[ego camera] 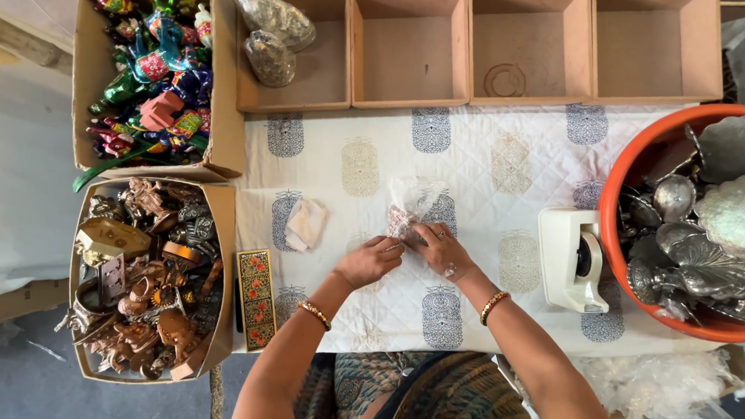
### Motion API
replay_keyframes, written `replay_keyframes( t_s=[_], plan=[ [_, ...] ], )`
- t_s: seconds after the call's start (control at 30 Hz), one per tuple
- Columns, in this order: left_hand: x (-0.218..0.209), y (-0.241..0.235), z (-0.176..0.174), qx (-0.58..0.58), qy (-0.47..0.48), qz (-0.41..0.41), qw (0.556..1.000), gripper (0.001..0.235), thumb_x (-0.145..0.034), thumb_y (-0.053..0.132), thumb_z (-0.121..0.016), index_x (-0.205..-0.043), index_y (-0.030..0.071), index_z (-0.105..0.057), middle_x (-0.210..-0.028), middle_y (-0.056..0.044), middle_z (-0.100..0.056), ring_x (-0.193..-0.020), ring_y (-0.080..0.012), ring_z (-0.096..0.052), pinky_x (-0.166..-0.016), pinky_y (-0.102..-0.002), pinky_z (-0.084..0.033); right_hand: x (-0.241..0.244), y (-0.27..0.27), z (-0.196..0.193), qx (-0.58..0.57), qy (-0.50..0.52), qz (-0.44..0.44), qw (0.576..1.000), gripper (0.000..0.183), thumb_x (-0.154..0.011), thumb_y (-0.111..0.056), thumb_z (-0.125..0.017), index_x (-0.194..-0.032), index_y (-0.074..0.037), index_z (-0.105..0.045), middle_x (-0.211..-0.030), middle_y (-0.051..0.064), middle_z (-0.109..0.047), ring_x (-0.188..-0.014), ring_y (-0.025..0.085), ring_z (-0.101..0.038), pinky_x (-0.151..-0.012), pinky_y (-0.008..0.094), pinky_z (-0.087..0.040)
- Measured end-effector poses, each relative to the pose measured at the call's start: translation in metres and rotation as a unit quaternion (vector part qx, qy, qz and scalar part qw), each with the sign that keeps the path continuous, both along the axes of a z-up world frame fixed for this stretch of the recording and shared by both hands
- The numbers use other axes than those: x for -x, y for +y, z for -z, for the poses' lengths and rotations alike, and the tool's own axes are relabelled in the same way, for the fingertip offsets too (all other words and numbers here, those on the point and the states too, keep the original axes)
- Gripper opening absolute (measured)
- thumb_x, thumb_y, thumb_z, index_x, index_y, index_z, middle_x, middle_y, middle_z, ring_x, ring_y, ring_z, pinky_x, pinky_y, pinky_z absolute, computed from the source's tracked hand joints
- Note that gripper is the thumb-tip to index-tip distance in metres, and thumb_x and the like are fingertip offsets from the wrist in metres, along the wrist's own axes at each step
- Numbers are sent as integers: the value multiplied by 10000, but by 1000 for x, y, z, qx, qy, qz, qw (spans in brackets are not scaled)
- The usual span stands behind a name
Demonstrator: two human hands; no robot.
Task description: Wrapping small figurines in tissue paper and organizing them into boxes.
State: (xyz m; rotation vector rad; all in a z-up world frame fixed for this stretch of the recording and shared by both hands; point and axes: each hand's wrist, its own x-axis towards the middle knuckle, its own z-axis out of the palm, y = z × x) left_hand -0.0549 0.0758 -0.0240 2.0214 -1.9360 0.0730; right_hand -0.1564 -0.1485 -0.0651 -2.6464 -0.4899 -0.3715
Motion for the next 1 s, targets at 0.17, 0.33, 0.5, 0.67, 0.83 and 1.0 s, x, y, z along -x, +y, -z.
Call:
replay_keyframes(
  t_s=[0.17, 0.33, 0.5, 0.67, 0.83, 1.0],
  plan=[
    [3, -7, 17, 22, 152, -67, 986, 239, -704, -11, -650, -926, 64, -693, -1026, -51, -687, -1076, -244, -621, -917, -346, -555, 8, 10, -4, -89, 79, 30, 992, 431, -810, -52, -669, -1238, -54, -717, -1187, 109, -597, -1106, 298, -589, -1019, 413, -491],
    [6, -15, 28, 53, 228, -164, 958, 316, -662, -118, -625, -886, 90, -704, -915, -44, -713, -993, -248, -649, -854, -348, -576, 14, 26, -10, -131, 91, 61, 985, 569, -666, 72, -696, -1229, -12, -704, -1235, 140, -600, -1134, 320, -605, -1007, 409, -525],
    [2, -24, 11, 6, 355, -264, 897, 275, -744, -40, -720, -976, 104, -688, -840, -75, -666, -840, -290, -671, -739, -402, -566, 15, 40, -14, -250, 83, 104, 959, 480, -692, -141, -878, -1095, 39, -688, -1196, 162, -598, -1106, 344, -617, -920, 418, -546],
    [2, -26, 5, 27, 379, -284, 881, 296, -739, -27, -732, -994, 108, -665, -884, -76, -649, -808, -295, -674, -723, -394, -559, 10, 52, -5, -275, 59, 180, 943, 380, -725, -130, -872, -1046, 7, -724, -1110, 121, -669, -991, 294, -676, -838, 390, -568],
    [-8, -32, 6, 49, 425, -304, 851, 263, -734, -4, -763, -954, 95, -658, -968, -85, -622, -784, -300, -670, -697, -385, -551, 3, 48, 1, -304, 79, 210, 926, 192, -767, -50, -829, -927, -4, -733, -1023, 103, -722, -887, 274, -718, -776, 364, -576],
    [-14, -33, 18, -20, 518, -355, 778, 388, -705, 28, -911, -1006, 64, -669, -776, -57, -627, -663, -161, -542, -613, -320, -489, -2, 44, 9, -336, 88, 214, 913, 179, -806, 92, -684, -963, 20, -730, -1038, 110, -737, -834, 255, -737, -721, 329, -590]
  ],
)
